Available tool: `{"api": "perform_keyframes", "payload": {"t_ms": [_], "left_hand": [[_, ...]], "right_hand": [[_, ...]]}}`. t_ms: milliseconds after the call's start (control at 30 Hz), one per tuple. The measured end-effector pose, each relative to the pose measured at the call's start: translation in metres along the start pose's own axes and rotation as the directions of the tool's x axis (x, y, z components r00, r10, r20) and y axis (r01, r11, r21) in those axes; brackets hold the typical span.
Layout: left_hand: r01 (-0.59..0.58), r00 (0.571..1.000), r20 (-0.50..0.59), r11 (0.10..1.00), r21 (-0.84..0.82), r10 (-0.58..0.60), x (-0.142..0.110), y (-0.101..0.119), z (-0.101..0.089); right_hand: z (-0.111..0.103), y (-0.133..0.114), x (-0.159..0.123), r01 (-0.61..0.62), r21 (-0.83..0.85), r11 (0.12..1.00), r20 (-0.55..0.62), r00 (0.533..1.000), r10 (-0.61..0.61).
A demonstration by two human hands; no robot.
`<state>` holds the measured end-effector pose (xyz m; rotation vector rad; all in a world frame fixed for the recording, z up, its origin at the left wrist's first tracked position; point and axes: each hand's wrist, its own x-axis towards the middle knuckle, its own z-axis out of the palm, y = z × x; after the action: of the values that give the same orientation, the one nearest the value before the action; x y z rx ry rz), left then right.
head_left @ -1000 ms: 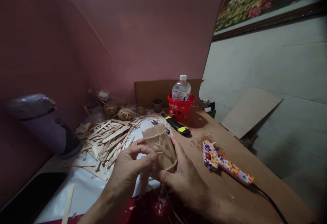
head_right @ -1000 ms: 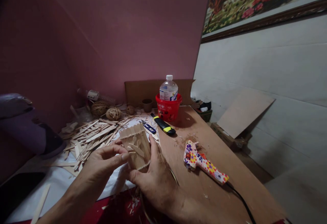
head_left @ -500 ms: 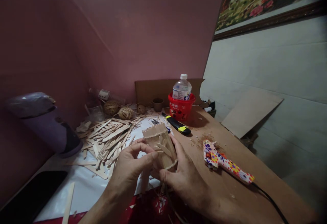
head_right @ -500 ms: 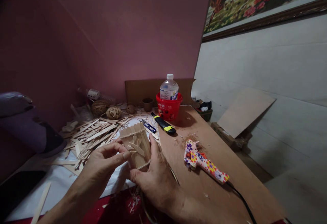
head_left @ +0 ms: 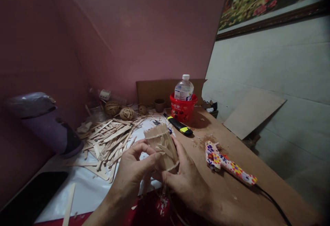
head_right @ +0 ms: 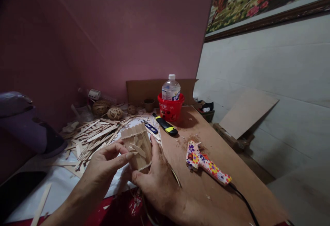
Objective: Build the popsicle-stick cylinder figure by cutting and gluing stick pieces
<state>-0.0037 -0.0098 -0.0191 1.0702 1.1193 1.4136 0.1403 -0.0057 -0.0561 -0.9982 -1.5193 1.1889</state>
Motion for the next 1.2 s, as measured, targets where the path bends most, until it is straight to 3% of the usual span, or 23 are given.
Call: {"api": "perform_keyframes", "payload": {"t_ms": [267, 467, 600, 700, 967, 1200], "left_hand": [[-0.001, 1.000, 0.004, 1.000, 0.001, 0.001, 0.001, -0.002, 0.000], [0.054, 0.997, 0.057, 0.994, -0.097, -0.049, -0.003, -0.006, -0.001], [0.024, 0.997, -0.065, 0.976, -0.218, -0.038, 0.000, -0.011, 0.000], [0.005, 0.990, -0.138, 0.978, -0.207, -0.035, 0.004, -0.016, 0.002], [0.104, 0.992, 0.094, 0.959, -0.263, -0.082, 0.002, -0.013, 0.013], [0.099, 0.995, 0.049, 0.977, -0.187, -0.092, 0.001, -0.013, 0.013]], "right_hand": [[0.000, 0.000, 0.000, 0.005, 0.005, 1.000, -0.001, 1.000, -0.005], [-0.002, -0.001, 0.002, -0.005, 0.031, 1.000, 0.010, 1.000, 0.005], [-0.003, -0.004, 0.003, 0.016, 0.029, 0.999, -0.009, 1.000, -0.016], [-0.003, -0.005, 0.004, 0.008, 0.035, 0.999, -0.015, 1.000, -0.008], [0.000, -0.005, 0.003, 0.016, 0.089, 0.996, 0.021, 1.000, -0.018], [0.001, 0.000, 0.000, -0.015, -0.106, 0.994, -0.057, 0.998, 0.009]]}}
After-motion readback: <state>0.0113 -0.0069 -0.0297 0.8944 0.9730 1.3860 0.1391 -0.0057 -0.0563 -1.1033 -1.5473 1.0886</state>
